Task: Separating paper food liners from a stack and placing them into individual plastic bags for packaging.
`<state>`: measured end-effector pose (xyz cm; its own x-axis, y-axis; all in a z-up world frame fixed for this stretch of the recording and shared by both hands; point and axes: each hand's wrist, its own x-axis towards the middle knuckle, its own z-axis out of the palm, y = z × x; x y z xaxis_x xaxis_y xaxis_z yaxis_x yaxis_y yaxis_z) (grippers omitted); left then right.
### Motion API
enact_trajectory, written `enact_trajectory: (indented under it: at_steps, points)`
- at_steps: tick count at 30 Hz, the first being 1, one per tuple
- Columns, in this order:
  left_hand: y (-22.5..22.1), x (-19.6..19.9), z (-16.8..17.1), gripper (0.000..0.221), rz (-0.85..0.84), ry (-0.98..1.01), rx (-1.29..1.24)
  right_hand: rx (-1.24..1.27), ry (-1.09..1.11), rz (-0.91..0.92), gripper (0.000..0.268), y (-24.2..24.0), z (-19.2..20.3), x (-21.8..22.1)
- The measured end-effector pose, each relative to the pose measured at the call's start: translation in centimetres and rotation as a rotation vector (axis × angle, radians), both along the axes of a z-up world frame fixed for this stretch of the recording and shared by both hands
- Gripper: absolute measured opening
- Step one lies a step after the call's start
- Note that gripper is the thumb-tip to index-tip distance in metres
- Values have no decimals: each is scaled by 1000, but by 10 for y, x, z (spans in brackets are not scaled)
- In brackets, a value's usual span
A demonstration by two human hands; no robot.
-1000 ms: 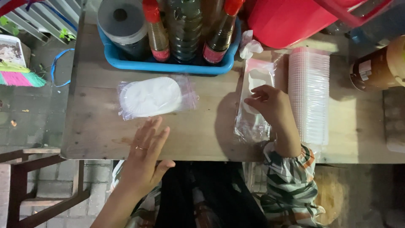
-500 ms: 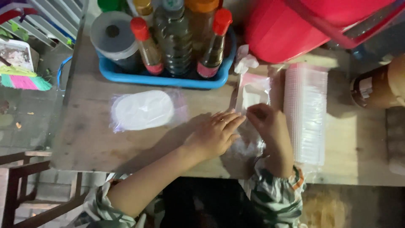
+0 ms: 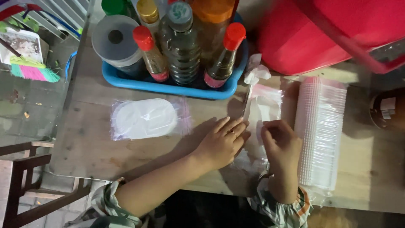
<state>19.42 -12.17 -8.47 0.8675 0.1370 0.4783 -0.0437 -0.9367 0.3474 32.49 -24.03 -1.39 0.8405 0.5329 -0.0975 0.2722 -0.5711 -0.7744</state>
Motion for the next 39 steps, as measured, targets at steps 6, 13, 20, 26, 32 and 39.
enact_trajectory:
  at_steps: [6, 13, 20, 26, 32, 39]
  points:
    - [-3, -4, 31, 49, -48, -8, -318, 309, -204, 53, 4, -9, 13, -16]
    - [-6, -34, 80, 38, 55, -8, -2211, 478, -587, 753, 31, 19, 33, -71]
    - [-6, -78, 73, 74, 291, 3, -2638, 394, -795, 901, 10, -2, 15, -130]
    - [14, -109, 78, 36, 350, -147, -2495, -662, -1582, -259, 29, -110, -71, -127]
    - [47, -149, 102, 43, 646, -239, -2348, 125, -911, -84, 10, -123, -23, -83]
    - [66, -208, 70, 41, 595, -355, -2148, 4, -844, -208, 15, -127, -27, -84]
